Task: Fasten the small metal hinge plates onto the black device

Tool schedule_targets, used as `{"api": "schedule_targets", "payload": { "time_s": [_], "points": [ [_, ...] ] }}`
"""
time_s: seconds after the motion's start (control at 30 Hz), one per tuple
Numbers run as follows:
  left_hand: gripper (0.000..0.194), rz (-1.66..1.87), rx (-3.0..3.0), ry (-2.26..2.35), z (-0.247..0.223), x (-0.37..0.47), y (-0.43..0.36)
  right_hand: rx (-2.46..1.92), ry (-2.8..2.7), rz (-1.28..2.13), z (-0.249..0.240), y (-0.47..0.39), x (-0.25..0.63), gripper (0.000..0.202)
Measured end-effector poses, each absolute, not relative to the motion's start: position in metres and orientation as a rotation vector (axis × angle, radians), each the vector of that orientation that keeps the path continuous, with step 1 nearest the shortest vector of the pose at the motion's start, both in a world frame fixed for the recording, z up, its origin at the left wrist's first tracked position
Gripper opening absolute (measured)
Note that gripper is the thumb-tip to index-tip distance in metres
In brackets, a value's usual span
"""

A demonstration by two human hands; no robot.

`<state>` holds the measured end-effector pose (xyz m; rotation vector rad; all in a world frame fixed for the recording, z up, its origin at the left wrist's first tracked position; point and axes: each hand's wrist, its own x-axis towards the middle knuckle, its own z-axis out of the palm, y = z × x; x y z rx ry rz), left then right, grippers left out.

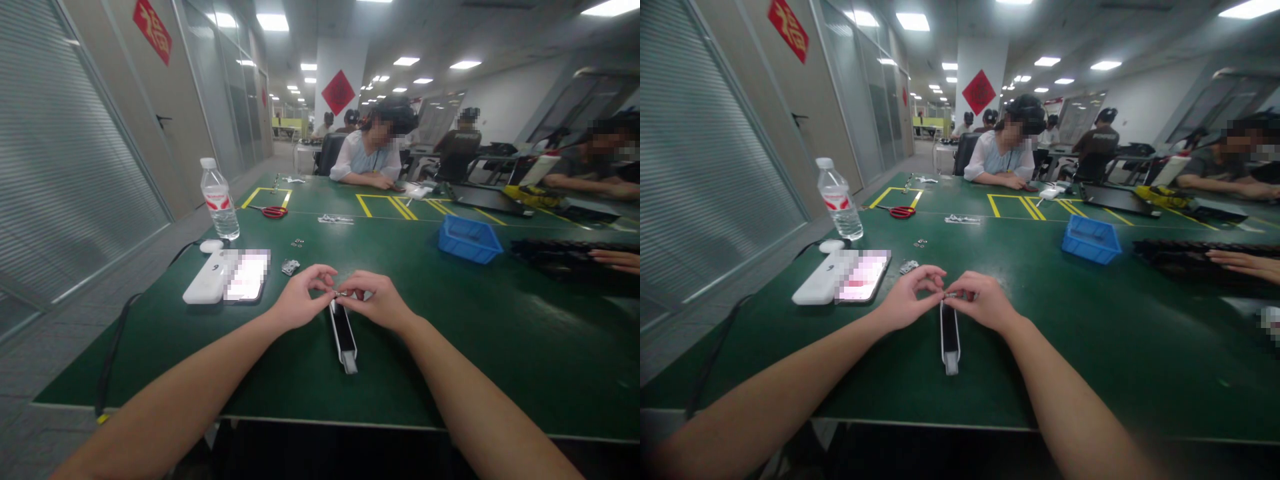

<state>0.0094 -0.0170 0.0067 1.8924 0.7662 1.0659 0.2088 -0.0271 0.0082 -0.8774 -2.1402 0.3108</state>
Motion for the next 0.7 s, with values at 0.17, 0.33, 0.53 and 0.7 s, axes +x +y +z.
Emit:
{"api": "schedule_targets", "payload": {
  "time_s": [0.17, 0.33, 0.53, 0.7],
  "points": [
    [0.018, 0.986, 2.400, 0.985, 0.013, -0.001, -0.012, -1.070, -2.194, 0.306, 0.006, -0.018, 0.227, 0.013],
    [0.015, 0.691, 2.582, 1.194, 0.018, -0.008, -0.010, -1.216, -2.274, 0.368, 0.000, -0.011, 0.237, 0.011],
    [0.014, 0.616, 2.584, 1.211, 0.016, -0.006, -0.011, -1.258, -2.289, 0.403, -0.002, -0.010, 0.236, 0.011],
    [0.014, 0.592, 2.594, 1.173, 0.013, -0.006, -0.010, -1.262, -2.279, 0.398, -0.002, -0.011, 0.233, 0.011]
  ]
}}
